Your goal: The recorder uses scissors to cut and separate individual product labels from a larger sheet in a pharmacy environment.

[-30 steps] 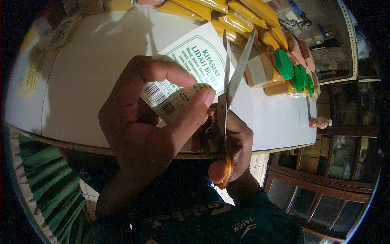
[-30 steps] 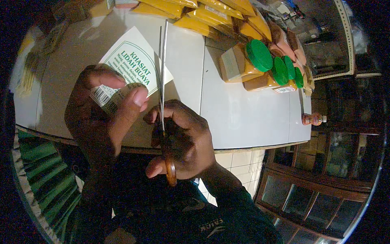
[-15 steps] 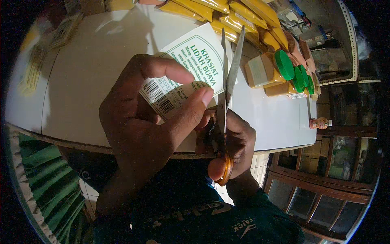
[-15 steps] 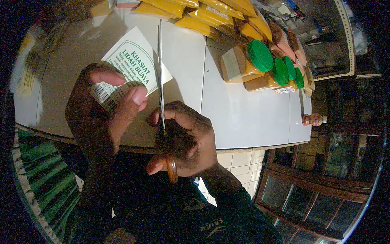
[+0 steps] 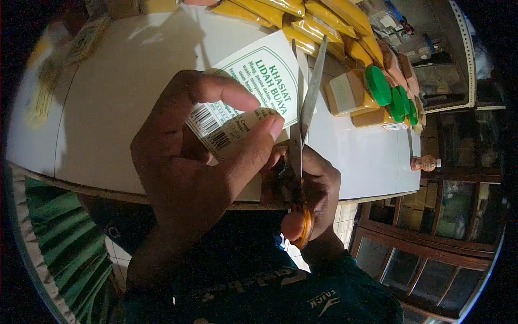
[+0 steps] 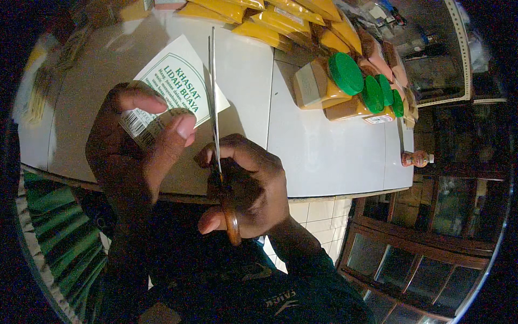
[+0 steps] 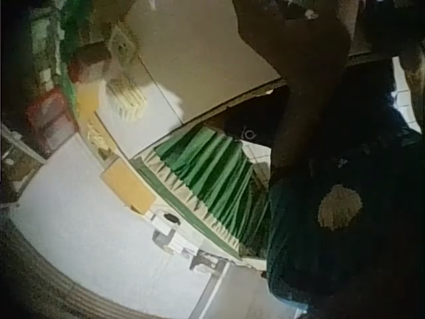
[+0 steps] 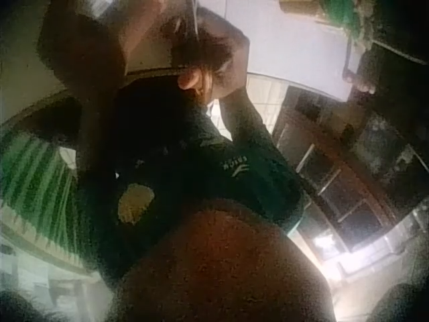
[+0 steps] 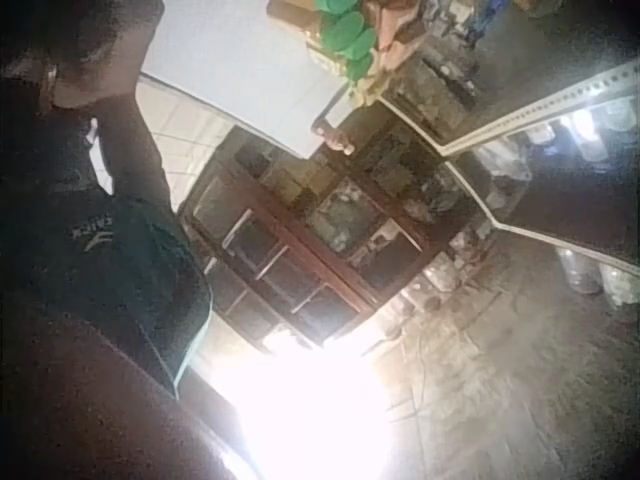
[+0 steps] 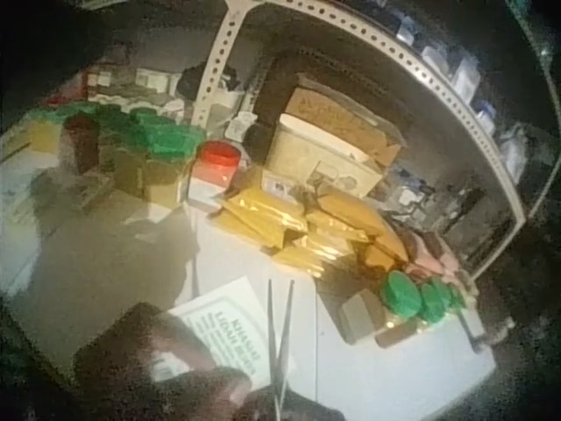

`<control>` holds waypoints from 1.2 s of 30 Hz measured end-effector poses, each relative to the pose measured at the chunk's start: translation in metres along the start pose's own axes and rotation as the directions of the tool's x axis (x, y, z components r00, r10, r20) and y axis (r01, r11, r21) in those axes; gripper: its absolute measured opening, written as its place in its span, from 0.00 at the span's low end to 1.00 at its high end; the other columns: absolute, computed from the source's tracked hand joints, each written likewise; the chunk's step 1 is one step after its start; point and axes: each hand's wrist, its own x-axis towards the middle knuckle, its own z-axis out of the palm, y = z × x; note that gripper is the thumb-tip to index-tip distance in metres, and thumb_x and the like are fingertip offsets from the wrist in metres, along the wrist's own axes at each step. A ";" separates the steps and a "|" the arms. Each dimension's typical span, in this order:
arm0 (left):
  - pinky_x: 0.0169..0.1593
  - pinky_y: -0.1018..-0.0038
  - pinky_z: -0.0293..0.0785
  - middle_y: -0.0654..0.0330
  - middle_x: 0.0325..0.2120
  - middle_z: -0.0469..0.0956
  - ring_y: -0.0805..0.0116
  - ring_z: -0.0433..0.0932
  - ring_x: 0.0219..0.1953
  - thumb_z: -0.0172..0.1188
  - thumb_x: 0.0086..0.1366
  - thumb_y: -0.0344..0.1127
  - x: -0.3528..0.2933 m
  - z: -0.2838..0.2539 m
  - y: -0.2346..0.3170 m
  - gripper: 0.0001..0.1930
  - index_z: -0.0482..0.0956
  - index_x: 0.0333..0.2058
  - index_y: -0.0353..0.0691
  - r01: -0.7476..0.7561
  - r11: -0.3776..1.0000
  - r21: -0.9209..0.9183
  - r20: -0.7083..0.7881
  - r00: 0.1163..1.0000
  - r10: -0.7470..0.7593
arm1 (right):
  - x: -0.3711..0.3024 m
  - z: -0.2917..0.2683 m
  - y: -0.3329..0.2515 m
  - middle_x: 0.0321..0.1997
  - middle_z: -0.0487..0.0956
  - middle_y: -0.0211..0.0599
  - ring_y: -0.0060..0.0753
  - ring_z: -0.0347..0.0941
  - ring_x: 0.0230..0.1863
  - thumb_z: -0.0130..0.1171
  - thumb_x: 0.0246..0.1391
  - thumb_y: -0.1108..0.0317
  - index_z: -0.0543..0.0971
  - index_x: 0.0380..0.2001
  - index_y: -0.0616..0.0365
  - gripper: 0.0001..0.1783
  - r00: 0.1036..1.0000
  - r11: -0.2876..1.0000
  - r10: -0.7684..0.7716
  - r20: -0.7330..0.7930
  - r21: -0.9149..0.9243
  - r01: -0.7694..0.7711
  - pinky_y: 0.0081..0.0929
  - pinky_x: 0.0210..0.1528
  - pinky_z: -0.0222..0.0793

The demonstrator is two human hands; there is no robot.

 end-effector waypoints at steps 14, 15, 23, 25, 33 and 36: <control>0.32 0.75 0.76 0.60 0.31 0.71 0.69 0.76 0.30 0.67 0.51 0.25 0.002 0.001 0.005 0.14 0.69 0.32 0.36 0.003 1.000 0.018 -0.030 1.000 -0.002 | -0.001 0.001 -0.002 0.36 0.75 0.36 0.29 0.71 0.39 0.79 0.19 0.43 0.75 0.39 0.61 0.44 1.000 1.000 0.016 0.021 0.022 -0.017 0.23 0.42 0.65; 0.32 0.75 0.76 0.60 0.31 0.71 0.69 0.76 0.30 0.67 0.51 0.25 0.002 0.001 0.006 0.14 0.69 0.32 0.36 0.004 1.000 0.018 -0.031 1.000 -0.003 | -0.001 0.001 -0.002 0.37 0.75 0.36 0.29 0.71 0.39 0.79 0.19 0.44 0.75 0.39 0.61 0.44 1.000 1.000 0.019 0.015 0.021 -0.019 0.23 0.42 0.65; 0.32 0.74 0.77 0.60 0.31 0.71 0.69 0.76 0.31 0.66 0.52 0.25 0.002 0.001 0.001 0.14 0.69 0.32 0.37 -0.056 0.998 0.032 -0.020 0.998 0.057 | -0.002 0.001 -0.001 0.37 0.75 0.35 0.27 0.71 0.38 0.79 0.22 0.44 0.74 0.39 0.61 0.43 0.999 0.999 0.040 0.010 0.028 -0.040 0.22 0.40 0.65; 0.32 0.74 0.77 0.60 0.31 0.71 0.69 0.76 0.31 0.66 0.52 0.25 0.003 0.001 -0.001 0.14 0.69 0.32 0.37 -0.059 0.997 0.046 -0.004 0.998 0.059 | -0.002 -0.001 -0.001 0.37 0.75 0.35 0.27 0.71 0.37 0.78 0.22 0.44 0.74 0.39 0.61 0.42 0.999 0.999 0.047 0.013 0.013 -0.047 0.22 0.40 0.65; 0.33 0.74 0.77 0.60 0.31 0.70 0.69 0.75 0.31 0.66 0.52 0.24 0.002 0.001 -0.001 0.14 0.69 0.33 0.37 -0.073 0.995 0.063 -0.007 0.997 0.073 | -0.003 0.000 0.000 0.36 0.75 0.36 0.26 0.71 0.36 0.79 0.22 0.47 0.74 0.39 0.63 0.42 1.000 0.998 0.018 -0.003 0.061 -0.018 0.22 0.38 0.65; 0.33 0.74 0.77 0.60 0.31 0.70 0.69 0.75 0.31 0.66 0.52 0.24 0.003 -0.001 -0.004 0.13 0.69 0.33 0.37 -0.115 0.991 0.067 0.019 0.993 0.113 | -0.002 0.001 -0.007 0.36 0.75 0.36 0.26 0.72 0.36 0.79 0.23 0.49 0.74 0.39 0.64 0.41 0.996 0.993 0.087 0.003 0.079 -0.087 0.22 0.38 0.65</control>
